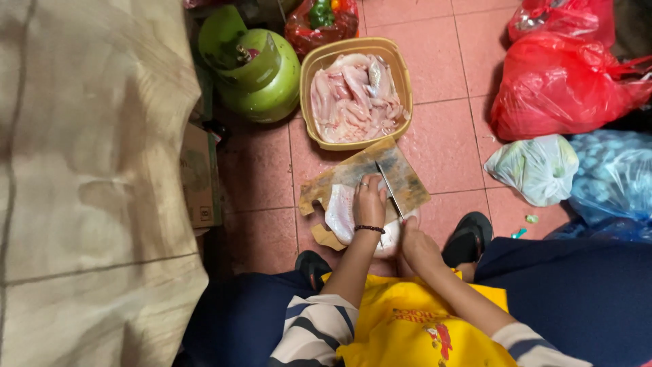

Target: Cutting raw chicken into smaller pieces on a cutting board.

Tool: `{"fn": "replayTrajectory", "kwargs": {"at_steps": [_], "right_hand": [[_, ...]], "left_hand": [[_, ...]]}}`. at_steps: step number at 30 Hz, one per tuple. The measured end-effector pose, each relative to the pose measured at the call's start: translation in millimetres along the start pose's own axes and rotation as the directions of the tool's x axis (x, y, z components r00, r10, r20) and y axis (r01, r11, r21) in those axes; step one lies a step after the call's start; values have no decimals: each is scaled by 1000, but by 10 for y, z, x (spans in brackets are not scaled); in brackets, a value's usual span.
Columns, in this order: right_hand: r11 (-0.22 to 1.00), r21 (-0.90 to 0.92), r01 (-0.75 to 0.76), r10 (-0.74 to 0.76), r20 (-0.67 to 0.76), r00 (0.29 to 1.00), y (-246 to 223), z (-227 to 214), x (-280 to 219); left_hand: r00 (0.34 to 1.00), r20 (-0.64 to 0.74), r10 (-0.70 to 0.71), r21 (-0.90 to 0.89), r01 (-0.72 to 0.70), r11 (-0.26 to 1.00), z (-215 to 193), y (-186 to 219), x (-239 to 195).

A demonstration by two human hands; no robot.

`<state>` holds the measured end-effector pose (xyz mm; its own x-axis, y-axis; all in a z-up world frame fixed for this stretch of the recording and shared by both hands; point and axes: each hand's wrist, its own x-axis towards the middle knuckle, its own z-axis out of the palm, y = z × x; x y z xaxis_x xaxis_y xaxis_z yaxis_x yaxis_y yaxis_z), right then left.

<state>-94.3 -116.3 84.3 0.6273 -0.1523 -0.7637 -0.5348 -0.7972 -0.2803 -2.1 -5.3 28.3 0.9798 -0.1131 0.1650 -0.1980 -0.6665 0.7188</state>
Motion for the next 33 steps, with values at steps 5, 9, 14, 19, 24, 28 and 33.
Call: {"fn": "replayTrajectory", "kwargs": {"at_steps": [5,9,14,19,24,28,33], "right_hand": [[992,32,121,-117,-103,988,-41,-241,-6],[993,-85,85,-93,-102,990,117,-104,-150],[990,-123,76,-90,-117,989,248,3,-109],[991,-134,13,-19,-42,999,145,7,-49],[989,-133,58,-77,-137,988,-154,-311,85],[999,-47,-15,8,-142,990,-155,-424,-134],[994,-111,-23,13,-84,996,190,-139,-38]], "left_hand": [[999,-35,-27,-17,27,1000,49,-72,68],[999,-32,-14,32,15,999,57,-83,7],[1000,-20,-18,32,18,999,64,-97,11],[999,13,-35,37,35,999,60,-95,17],[999,12,-40,48,39,998,108,-118,32],[998,17,-53,32,53,998,75,-104,20],[999,-2,-44,18,44,999,82,-96,36]]}}
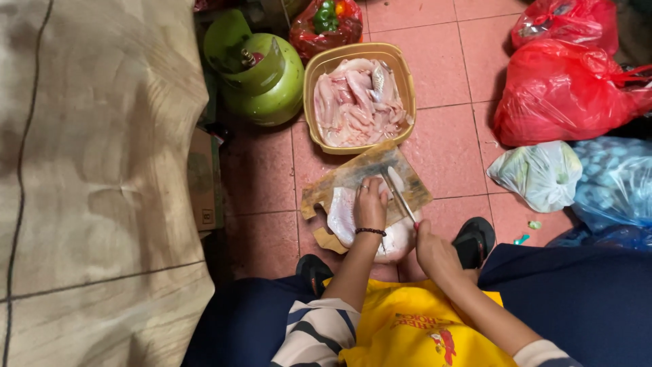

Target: Cutting raw chicken into smaller pieces on a cutting board.

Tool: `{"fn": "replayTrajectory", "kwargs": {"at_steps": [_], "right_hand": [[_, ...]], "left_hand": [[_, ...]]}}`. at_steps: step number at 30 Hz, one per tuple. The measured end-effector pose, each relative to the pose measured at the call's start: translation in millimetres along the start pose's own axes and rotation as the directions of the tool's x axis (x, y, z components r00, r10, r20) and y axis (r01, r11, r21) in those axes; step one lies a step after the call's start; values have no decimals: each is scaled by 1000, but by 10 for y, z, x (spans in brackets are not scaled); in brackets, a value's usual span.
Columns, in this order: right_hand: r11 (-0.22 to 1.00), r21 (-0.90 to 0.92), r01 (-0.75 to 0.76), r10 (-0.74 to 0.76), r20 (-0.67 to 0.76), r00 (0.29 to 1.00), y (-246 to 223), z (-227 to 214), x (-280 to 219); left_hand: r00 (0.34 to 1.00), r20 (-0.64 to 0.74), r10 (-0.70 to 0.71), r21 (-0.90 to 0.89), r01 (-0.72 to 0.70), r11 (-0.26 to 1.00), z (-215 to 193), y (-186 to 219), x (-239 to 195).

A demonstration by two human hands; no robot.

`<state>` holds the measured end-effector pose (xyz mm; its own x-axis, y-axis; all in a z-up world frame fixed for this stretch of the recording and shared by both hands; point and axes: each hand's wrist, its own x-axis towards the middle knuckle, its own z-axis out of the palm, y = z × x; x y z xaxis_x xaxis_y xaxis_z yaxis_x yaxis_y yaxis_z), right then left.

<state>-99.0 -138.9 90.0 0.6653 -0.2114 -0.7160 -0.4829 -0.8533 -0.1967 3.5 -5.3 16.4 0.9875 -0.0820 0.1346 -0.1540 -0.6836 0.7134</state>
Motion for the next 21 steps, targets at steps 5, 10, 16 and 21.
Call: {"fn": "replayTrajectory", "kwargs": {"at_steps": [5,10,16,21], "right_hand": [[994,-65,92,-100,-143,985,426,504,37],[996,50,-79,75,69,995,66,15,36],[988,81,-133,126,85,988,-3,-89,-219],[1000,4,-15,14,36,999,-145,-188,-346]], "left_hand": [[997,-63,37,-40,-40,998,-134,130,20],[1000,-22,10,13,-10,1000,-17,34,8],[1000,-14,11,-6,-11,1000,15,-10,27],[999,-33,30,36,-29,999,18,9,18]]}}
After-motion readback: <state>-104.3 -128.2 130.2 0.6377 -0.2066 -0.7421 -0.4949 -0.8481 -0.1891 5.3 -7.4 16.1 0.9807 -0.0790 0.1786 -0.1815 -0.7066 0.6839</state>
